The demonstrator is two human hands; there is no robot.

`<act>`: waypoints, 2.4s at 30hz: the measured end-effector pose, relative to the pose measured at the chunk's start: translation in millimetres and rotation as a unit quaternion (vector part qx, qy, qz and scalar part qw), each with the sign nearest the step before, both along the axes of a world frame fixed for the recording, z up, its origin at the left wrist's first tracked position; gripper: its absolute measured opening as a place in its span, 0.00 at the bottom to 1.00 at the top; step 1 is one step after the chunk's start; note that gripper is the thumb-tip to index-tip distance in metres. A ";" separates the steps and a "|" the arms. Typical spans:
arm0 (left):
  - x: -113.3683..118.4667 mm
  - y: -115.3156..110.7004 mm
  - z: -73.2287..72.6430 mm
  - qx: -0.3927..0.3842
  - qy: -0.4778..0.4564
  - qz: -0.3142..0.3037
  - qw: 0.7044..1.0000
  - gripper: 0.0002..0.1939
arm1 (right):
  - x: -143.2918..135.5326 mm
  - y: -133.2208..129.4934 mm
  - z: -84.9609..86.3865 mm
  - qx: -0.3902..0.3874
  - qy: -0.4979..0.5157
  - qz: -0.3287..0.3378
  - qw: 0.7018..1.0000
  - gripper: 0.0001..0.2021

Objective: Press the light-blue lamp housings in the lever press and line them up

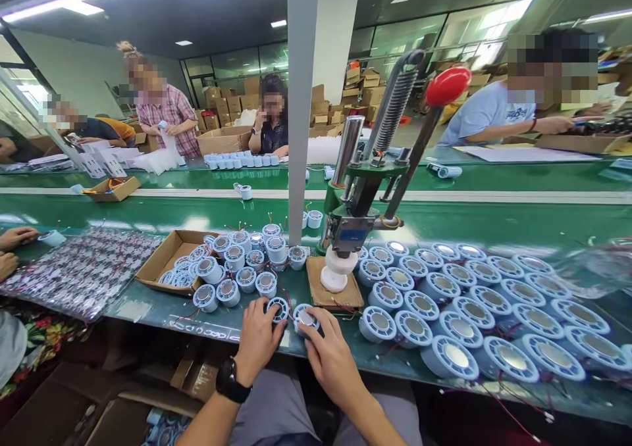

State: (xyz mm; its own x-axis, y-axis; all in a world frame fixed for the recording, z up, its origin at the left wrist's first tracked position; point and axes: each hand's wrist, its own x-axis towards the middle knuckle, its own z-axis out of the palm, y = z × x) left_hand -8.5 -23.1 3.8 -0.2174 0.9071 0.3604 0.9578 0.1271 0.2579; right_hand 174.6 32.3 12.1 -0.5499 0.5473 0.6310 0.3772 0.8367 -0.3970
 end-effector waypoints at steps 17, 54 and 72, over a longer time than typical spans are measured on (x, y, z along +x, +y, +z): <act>7.3 6.7 8.1 0.046 -0.063 -0.034 0.996 0.24 | 26.0 12.6 -14.4 -0.101 0.126 0.001 0.987 0.10; 29.7 7.9 15.5 -0.015 -0.285 0.027 0.958 0.14 | 27.0 -3.5 -28.3 -0.042 0.157 -0.166 0.973 0.07; 33.6 50.9 24.6 -0.014 -0.199 -0.174 0.964 0.22 | 41.5 0.9 -27.2 -0.039 0.156 -0.108 0.981 0.06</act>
